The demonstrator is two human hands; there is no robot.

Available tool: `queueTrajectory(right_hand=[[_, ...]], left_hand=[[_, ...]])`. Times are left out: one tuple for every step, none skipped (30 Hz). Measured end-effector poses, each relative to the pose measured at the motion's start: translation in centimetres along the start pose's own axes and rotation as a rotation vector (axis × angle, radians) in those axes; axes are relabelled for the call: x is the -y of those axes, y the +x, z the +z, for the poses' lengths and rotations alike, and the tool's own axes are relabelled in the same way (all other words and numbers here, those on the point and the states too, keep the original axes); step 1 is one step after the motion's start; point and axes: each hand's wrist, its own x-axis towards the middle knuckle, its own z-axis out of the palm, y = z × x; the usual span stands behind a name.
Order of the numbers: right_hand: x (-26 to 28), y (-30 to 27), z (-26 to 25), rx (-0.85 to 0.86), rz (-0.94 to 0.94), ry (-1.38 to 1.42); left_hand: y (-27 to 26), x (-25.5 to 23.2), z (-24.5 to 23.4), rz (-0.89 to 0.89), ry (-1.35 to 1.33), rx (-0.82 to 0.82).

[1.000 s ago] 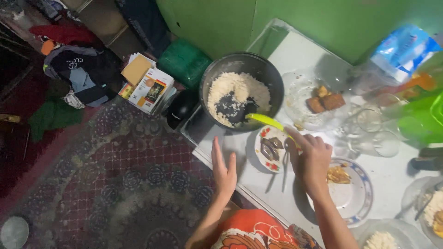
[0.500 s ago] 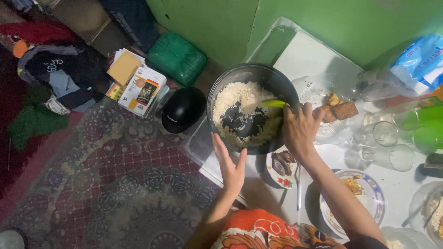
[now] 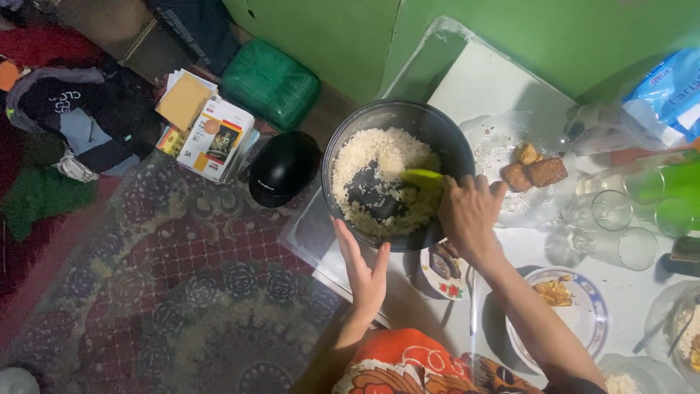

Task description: Serving rice and various side dishes from a large pot and containers onto multiple individual plates on a table.

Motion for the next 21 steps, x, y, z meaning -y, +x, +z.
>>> queueTrajectory(right_hand=[[0.1, -0.3, 0.8, 0.0, 0.0, 0.0], [0.2, -0.5, 1.6, 0.05, -0.053, 0.009], [0.3, -0.7, 2.4, 0.101, -0.106, 0.018], [1.0, -0.8, 1.8, 0.101, -0.107, 0.018], [1.7, -0.8, 1.3, 0.107, -0.127, 0.065], [2.3, -0.8, 0.8, 0.112, -0.147, 0.112], [2.1, -0.8, 0.5, 0.111, -0.148, 0.112], [2.0, -0.9, 0.3, 0.097, -0.142, 0.129], [1.9, -1.0, 0.1, 0.083, -0.136, 0.147], [2.1, -0.8, -0.2, 0.082, -0.139, 0.147], [2.2, -0.7, -0.5, 0.163, -0.139, 0.112], [2.4, -0.5, -0.8, 0.244, -0.138, 0.077], [2.5, -0.6, -1.3, 0.244, -0.139, 0.077], [2.6, -0.7, -1.8, 0.264, -0.167, 0.045], [2.7, -0.7, -2.3, 0.283, -0.195, 0.013], [2.6, -0.8, -1.7, 0.282, -0.197, 0.012], [2.4, -0.8, -1.1, 0.238, -0.198, 0.097], [2.2, -0.9, -0.5, 0.194, -0.197, 0.182], [2.0, -0.8, -1.1, 0.192, -0.197, 0.182], [1.8, -0.8, -1.6, 0.212, -0.214, 0.199], [1.5, -0.8, -2.1, 0.231, -0.232, 0.217]], left_hand=[[-0.1, 0.0, 0.0, 0.0, 0.0, 0.0], [-0.1, 0.0, 0.0, -0.003, 0.003, 0.0], [0.0, 0.1, 0.0, -0.005, 0.005, 0.0], [-0.1, -0.1, 0.0, -0.006, 0.006, -0.001], [-0.1, -0.2, -0.1, -0.016, -0.008, 0.005], [0.0, -0.4, -0.1, -0.025, -0.022, 0.01], [0.1, -0.4, -0.1, -0.025, -0.022, 0.008], [0.1, -0.5, -0.1, -0.03, -0.019, 0.014], [0.0, -0.6, -0.1, -0.036, -0.016, 0.02], [0.0, -0.7, -0.2, -0.036, -0.016, 0.017], [0.1, -0.9, -0.2, -0.04, -0.024, 0.019], [0.1, -1.1, -0.2, -0.044, -0.033, 0.023], [0.1, -1.1, -0.2, -0.043, -0.033, 0.022], [0.1, -1.1, -0.2, -0.045, -0.028, 0.023], [0.1, -1.1, -0.2, -0.047, -0.022, 0.023], [0.1, -1.0, -0.2, -0.046, -0.022, 0.021], [0.1, -1.0, -0.2, -0.041, -0.027, 0.022], [0.2, -1.0, -0.1, -0.034, -0.033, 0.025], [0.1, -0.9, -0.1, -0.033, -0.033, 0.025], [0.1, -0.8, -0.1, -0.02, -0.013, 0.022], [0.1, -0.6, -0.1, -0.007, 0.006, 0.02]])
